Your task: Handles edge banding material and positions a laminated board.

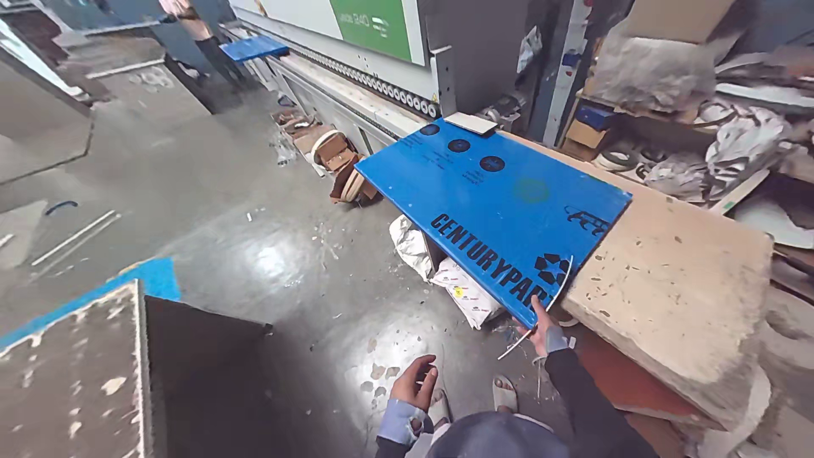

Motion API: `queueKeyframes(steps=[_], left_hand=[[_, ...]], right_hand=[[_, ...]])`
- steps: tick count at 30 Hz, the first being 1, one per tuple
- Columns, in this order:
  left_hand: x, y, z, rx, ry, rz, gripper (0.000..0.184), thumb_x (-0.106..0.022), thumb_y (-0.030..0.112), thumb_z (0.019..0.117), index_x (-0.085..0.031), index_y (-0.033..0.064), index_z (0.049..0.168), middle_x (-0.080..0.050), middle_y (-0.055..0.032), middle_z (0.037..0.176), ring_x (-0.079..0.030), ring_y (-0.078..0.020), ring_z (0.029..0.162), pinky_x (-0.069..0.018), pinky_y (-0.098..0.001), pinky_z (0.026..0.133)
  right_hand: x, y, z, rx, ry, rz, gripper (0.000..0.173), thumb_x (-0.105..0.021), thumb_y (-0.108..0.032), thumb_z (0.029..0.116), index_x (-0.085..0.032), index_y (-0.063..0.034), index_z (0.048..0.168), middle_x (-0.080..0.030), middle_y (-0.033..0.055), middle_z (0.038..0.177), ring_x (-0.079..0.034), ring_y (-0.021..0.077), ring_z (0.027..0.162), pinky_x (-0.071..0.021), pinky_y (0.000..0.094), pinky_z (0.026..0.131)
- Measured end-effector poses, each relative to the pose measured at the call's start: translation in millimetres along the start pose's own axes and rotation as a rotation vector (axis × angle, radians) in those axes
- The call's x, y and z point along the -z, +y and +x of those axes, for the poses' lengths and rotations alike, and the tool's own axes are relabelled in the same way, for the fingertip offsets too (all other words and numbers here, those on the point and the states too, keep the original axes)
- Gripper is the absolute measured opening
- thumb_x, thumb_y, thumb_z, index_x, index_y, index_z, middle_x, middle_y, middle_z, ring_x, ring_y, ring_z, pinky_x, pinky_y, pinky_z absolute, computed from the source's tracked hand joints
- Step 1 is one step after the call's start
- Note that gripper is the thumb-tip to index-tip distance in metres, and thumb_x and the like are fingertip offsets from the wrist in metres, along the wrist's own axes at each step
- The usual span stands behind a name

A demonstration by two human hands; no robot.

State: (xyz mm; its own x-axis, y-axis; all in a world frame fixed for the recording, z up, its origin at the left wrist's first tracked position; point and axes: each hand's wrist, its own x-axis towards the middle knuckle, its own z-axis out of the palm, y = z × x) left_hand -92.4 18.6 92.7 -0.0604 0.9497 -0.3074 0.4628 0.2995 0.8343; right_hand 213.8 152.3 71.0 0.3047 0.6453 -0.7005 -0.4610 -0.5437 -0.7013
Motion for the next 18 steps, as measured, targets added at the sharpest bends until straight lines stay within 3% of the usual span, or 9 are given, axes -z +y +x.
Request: queueKeyframes(steps=[3,9,11,15,18], left_hand=[[0,13,12,-0.014,-0.032,0.012,0.038,-0.061,0.028,0.1020,-0.063,0.0073,0.134,-0.074,-0.0104,0.114,-0.073,-0.0200,0.097,-0.0602,-0.0436,0.090],[-31,50,66,-0.117,-0.100,-0.004,0.037,-0.061,0.025,0.1020,-0.063,0.0060,0.134,-0.074,-0.0110,0.112,-0.072,-0.0203,0.098,-0.0593,-0.0433,0.090],[-44,61,84,-0.158,-0.087,-0.001,0.038,-0.061,0.023,0.1020,-0.062,0.0038,0.135,-0.073,-0.0141,0.115,-0.072,-0.0231,0.101,-0.0586,-0.0454,0.092],[-37,89,125,-0.273,0.080,0.140,0.045,-0.063,0.029,0.1007,-0.061,0.0028,0.137,-0.068,-0.0173,0.128,-0.067,-0.0268,0.116,-0.0549,-0.0470,0.100],[-12,107,179,-0.286,0.237,0.387,0.053,-0.066,0.033,0.0976,-0.058,0.0030,0.141,-0.059,-0.0272,0.138,-0.057,-0.0417,0.129,-0.0450,-0.0570,0.110]], right_hand=[[-1,-4,4,-0.104,-0.071,0.154,0.061,-0.064,-0.035,0.1013,-0.041,-0.0068,0.150,-0.049,0.0200,0.147,-0.058,0.0335,0.123,-0.0561,0.0485,0.091],[4,-4,3,0.014,-0.121,0.150,0.051,-0.065,-0.023,0.1011,-0.047,-0.0011,0.144,-0.059,0.0220,0.133,-0.065,0.0319,0.108,-0.0594,0.0474,0.082],[15,1,0,0.015,-0.115,0.155,0.054,-0.067,-0.021,0.0999,-0.046,-0.0007,0.145,-0.057,0.0224,0.136,-0.064,0.0329,0.112,-0.0590,0.0491,0.084],[96,21,-27,-0.015,-0.154,0.141,0.048,-0.064,-0.019,0.1011,-0.047,-0.0006,0.142,-0.062,0.0204,0.126,-0.068,0.0292,0.103,-0.0606,0.0458,0.081],[200,41,-64,-0.017,-0.197,0.115,0.037,-0.057,-0.021,0.1033,-0.051,-0.0014,0.134,-0.070,0.0139,0.106,-0.072,0.0220,0.088,-0.0624,0.0394,0.076]])
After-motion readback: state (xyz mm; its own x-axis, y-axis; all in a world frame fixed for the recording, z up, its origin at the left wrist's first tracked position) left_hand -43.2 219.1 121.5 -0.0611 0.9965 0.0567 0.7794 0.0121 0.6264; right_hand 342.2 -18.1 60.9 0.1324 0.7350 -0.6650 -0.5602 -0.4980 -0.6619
